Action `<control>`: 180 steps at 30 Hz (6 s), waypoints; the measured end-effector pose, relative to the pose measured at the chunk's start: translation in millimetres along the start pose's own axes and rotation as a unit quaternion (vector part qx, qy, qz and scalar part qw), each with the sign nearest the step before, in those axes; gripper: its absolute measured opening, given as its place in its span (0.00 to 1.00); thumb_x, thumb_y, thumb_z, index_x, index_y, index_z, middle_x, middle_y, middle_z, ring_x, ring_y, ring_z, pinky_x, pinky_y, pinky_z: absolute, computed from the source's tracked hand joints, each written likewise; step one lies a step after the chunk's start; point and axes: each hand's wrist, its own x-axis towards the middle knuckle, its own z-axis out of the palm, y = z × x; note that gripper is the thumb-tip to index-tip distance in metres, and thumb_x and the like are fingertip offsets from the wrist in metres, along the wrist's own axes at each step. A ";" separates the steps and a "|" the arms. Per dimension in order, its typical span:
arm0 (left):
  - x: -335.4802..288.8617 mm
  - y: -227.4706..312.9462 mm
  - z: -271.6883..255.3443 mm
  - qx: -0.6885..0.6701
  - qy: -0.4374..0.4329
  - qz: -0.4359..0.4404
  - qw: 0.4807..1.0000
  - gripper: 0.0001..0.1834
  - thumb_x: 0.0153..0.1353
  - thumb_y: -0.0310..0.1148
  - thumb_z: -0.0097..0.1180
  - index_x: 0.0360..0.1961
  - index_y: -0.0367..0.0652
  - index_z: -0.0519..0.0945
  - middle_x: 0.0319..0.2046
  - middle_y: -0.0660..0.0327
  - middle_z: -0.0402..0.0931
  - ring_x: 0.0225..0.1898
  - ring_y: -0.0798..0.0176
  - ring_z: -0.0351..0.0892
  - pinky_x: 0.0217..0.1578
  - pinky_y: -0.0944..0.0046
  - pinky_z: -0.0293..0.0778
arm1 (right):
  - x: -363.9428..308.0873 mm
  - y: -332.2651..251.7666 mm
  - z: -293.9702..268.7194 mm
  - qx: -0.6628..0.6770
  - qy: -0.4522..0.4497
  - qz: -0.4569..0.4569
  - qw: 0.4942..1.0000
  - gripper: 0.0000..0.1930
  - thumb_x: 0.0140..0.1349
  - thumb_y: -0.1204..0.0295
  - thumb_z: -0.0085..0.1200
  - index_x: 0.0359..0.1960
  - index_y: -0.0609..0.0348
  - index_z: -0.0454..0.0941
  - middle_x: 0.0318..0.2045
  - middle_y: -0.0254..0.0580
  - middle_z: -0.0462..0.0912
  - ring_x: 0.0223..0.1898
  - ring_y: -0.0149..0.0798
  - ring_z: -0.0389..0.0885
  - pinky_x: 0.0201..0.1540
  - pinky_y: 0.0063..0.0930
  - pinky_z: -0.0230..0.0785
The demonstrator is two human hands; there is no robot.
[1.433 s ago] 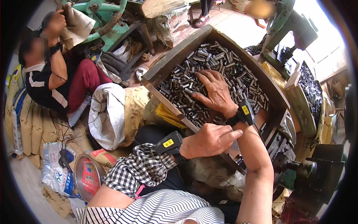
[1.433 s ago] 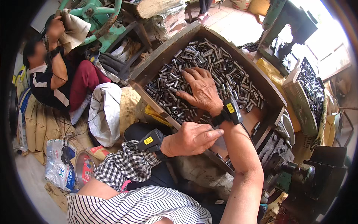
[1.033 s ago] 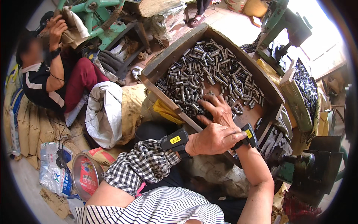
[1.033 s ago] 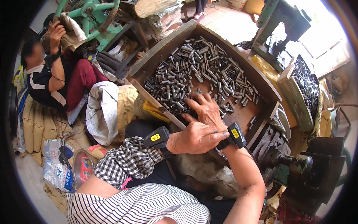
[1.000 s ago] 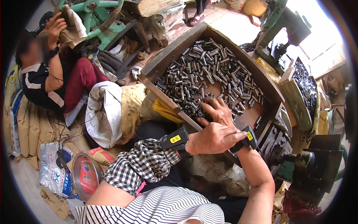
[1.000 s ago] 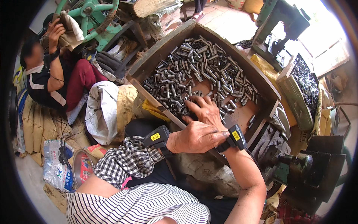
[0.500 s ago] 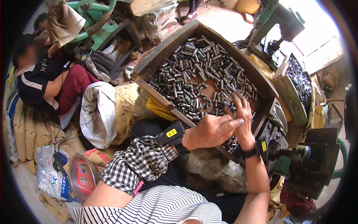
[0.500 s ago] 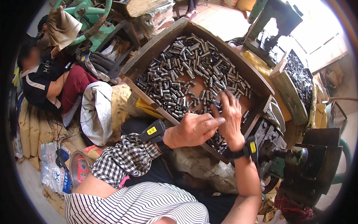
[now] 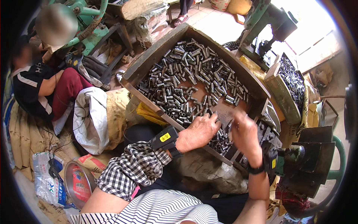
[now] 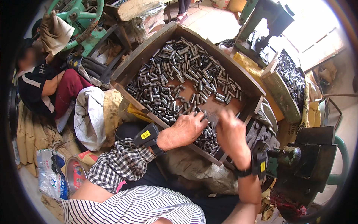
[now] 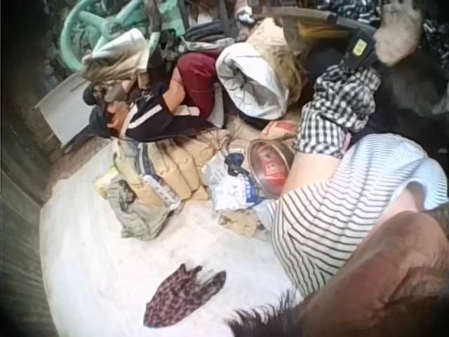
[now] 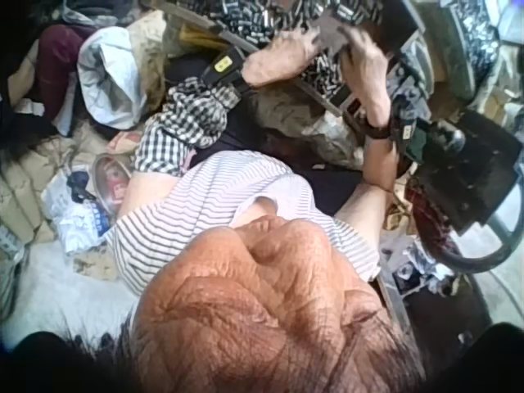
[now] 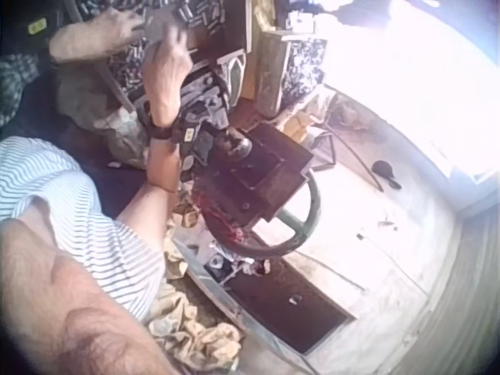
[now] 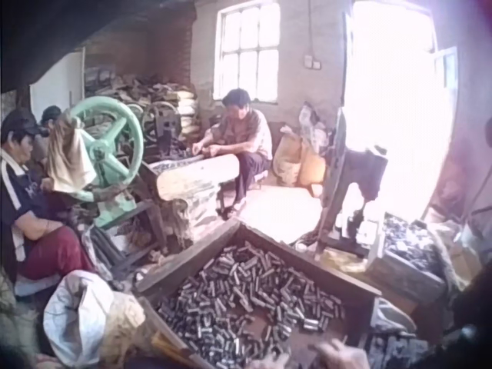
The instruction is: Using a manual press machine to assemble small metal cylindrical components.
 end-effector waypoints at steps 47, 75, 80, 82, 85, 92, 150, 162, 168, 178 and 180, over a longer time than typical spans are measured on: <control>17.9 14.8 3.6 -0.135 -0.012 -0.013 0.991 0.12 0.58 0.34 0.56 0.31 0.37 0.69 0.21 0.46 0.73 0.27 0.40 0.75 0.26 0.48 0.69 | -37.5 31.3 45.3 -0.168 0.013 0.108 0.980 0.07 0.54 0.71 0.55 0.31 0.60 0.71 0.27 0.48 0.78 0.26 0.48 0.81 0.26 0.35 0.73; 24.7 43.0 2.1 -0.608 -0.177 -0.176 0.754 0.12 0.62 0.35 0.55 0.42 0.37 0.76 0.29 0.66 0.77 0.26 0.77 0.76 0.22 0.78 0.72 | -104.1 7.5 20.3 0.548 0.091 0.292 0.778 0.10 0.64 0.72 0.51 0.39 0.69 0.76 0.25 0.35 0.80 0.23 0.25 0.80 0.23 0.15 0.70; 22.4 40.6 5.9 -0.624 -0.147 -0.190 0.744 0.12 0.61 0.33 0.57 0.41 0.36 0.77 0.29 0.66 0.77 0.25 0.76 0.77 0.21 0.77 0.72 | -102.8 3.3 20.4 0.425 0.087 0.275 0.858 0.08 0.63 0.74 0.51 0.37 0.68 0.76 0.22 0.36 0.80 0.23 0.26 0.81 0.22 0.16 0.69; 24.4 35.9 3.6 -0.593 -0.084 -0.217 0.771 0.12 0.60 0.33 0.57 0.40 0.35 0.77 0.28 0.65 0.78 0.23 0.75 0.77 0.21 0.77 0.74 | -102.7 1.2 18.4 0.383 0.090 0.264 0.881 0.07 0.63 0.75 0.51 0.37 0.68 0.76 0.22 0.37 0.80 0.23 0.27 0.82 0.21 0.16 0.69; 28.4 32.0 -2.1 -0.637 -0.073 -0.238 0.729 0.12 0.59 0.33 0.58 0.40 0.36 0.77 0.28 0.63 0.78 0.23 0.74 0.78 0.23 0.76 0.77 | -108.8 5.5 15.6 0.389 0.064 0.281 0.875 0.07 0.62 0.75 0.52 0.36 0.67 0.76 0.22 0.36 0.80 0.22 0.26 0.81 0.21 0.17 0.68; 23.9 36.1 5.6 -0.648 -0.094 -0.221 0.723 0.12 0.59 0.32 0.59 0.40 0.35 0.76 0.28 0.63 0.77 0.24 0.74 0.77 0.23 0.75 0.77 | -107.5 15.7 -1.4 0.539 0.115 0.321 0.770 0.07 0.60 0.77 0.53 0.37 0.69 0.74 0.24 0.36 0.79 0.19 0.20 0.72 0.20 0.14 0.66; 16.9 59.1 -23.1 -0.673 -0.348 -0.118 0.641 0.19 0.52 0.24 0.63 0.41 0.39 0.68 0.28 0.64 0.74 0.18 0.80 0.68 0.13 0.80 0.64 | -114.1 16.9 -4.1 0.807 -0.081 0.257 0.525 0.11 0.56 0.79 0.58 0.37 0.63 0.69 0.26 0.40 0.79 0.20 0.29 0.80 0.19 0.17 0.74; 25.9 42.1 -22.1 -0.439 -0.129 0.041 0.888 0.17 0.60 0.27 0.54 0.51 0.39 0.69 0.30 0.63 0.78 0.25 0.70 0.76 0.26 0.71 0.72 | -98.5 25.2 -7.6 0.691 0.080 0.359 0.622 0.05 0.60 0.75 0.55 0.34 0.62 0.73 0.26 0.38 0.80 0.21 0.27 0.78 0.22 0.20 0.73; 22.8 15.2 -24.1 -0.701 -0.035 -0.276 0.657 0.12 0.61 0.29 0.52 0.45 0.38 0.70 0.30 0.60 0.76 0.23 0.75 0.75 0.16 0.80 0.67 | -85.8 18.0 13.5 -0.120 0.035 0.006 0.992 0.06 0.47 0.78 0.54 0.29 0.59 0.74 0.29 0.41 0.77 0.34 0.42 0.76 0.35 0.32 0.67; 18.2 7.9 -8.7 -0.162 -0.045 0.001 0.986 0.10 0.52 0.27 0.59 0.37 0.37 0.78 0.30 0.55 0.77 0.33 0.53 0.79 0.35 0.58 0.73 | -84.4 15.2 13.9 0.048 0.040 0.101 0.993 0.09 0.50 0.74 0.58 0.31 0.61 0.73 0.28 0.46 0.76 0.33 0.44 0.78 0.34 0.38 0.69; 18.5 11.2 -10.2 -0.114 -0.108 0.007 0.988 0.11 0.51 0.29 0.60 0.37 0.40 0.78 0.32 0.51 0.77 0.33 0.47 0.77 0.35 0.56 0.73 | -92.4 13.7 13.8 0.074 0.087 0.090 0.989 0.11 0.51 0.75 0.60 0.33 0.63 0.71 0.27 0.50 0.77 0.26 0.45 0.80 0.27 0.36 0.70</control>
